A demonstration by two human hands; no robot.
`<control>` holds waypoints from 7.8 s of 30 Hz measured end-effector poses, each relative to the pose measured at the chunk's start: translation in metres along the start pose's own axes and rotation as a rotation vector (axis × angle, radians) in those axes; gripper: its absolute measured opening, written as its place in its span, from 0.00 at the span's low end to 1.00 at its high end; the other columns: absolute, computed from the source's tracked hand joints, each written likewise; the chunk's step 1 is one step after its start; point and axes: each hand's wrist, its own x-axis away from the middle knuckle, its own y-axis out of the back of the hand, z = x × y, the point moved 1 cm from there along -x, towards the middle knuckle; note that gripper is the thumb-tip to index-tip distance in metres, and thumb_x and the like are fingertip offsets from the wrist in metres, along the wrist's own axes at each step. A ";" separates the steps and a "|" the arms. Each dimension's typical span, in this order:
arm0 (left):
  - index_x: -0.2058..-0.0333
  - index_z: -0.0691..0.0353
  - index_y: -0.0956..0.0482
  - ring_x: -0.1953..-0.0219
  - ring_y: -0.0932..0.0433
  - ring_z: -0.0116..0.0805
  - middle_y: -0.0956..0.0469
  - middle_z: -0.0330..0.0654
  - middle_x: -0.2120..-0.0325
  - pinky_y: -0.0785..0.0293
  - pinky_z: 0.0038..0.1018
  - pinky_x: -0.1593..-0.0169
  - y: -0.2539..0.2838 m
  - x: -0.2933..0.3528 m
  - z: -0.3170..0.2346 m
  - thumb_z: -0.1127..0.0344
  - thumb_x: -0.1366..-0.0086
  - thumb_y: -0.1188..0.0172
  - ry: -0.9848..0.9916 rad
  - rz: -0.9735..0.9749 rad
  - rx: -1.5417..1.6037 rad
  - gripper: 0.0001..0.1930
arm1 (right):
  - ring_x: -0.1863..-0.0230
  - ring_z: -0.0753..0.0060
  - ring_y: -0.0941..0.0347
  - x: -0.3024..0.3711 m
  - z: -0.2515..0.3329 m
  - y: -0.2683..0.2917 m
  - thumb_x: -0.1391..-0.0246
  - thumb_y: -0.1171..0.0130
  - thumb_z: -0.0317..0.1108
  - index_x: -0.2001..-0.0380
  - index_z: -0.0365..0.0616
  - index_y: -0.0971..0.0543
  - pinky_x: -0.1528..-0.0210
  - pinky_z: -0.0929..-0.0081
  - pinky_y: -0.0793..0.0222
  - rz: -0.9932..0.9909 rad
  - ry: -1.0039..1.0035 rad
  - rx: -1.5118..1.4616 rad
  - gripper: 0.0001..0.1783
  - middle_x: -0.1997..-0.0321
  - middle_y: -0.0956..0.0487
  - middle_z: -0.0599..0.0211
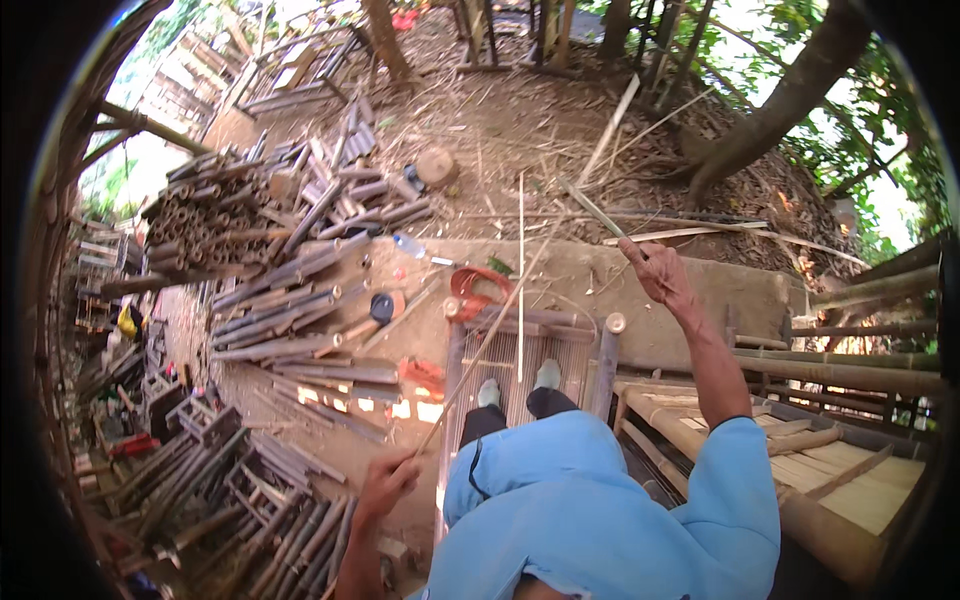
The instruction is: The person shaves a thin bamboo strip using a large knife, pulling the blade along the length of the wood while holding it by hand and leaning over a bamboo platform.
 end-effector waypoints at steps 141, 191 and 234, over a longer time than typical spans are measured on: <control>0.40 0.68 0.27 0.76 0.29 0.20 0.26 0.35 0.78 0.35 0.19 0.74 -0.052 0.003 0.020 0.62 0.26 0.45 0.135 0.142 0.022 0.21 | 0.89 0.80 0.37 0.011 0.073 -0.088 0.38 0.40 0.46 0.75 0.40 0.24 0.86 0.77 0.40 0.156 -0.289 -1.062 0.20 0.86 0.30 0.71; 0.38 0.65 0.29 0.86 0.46 0.16 0.39 0.29 0.82 0.48 0.17 0.82 -0.089 0.002 -0.024 0.60 0.21 0.55 0.175 0.207 0.351 0.20 | 0.83 0.65 0.32 0.047 0.032 -0.079 0.41 0.51 0.73 0.78 0.39 0.19 0.77 0.63 0.34 0.074 0.258 -0.324 0.42 0.87 0.30 0.56; 0.57 0.67 0.28 0.63 0.20 0.33 0.20 0.47 0.65 0.20 0.26 0.62 0.117 0.070 -0.103 0.66 0.23 0.50 -1.028 -1.507 0.076 0.09 | 0.87 0.84 0.36 0.037 0.072 -0.158 0.35 0.45 0.58 0.62 0.39 0.18 0.84 0.83 0.42 0.252 -0.178 -0.762 0.28 0.83 0.26 0.71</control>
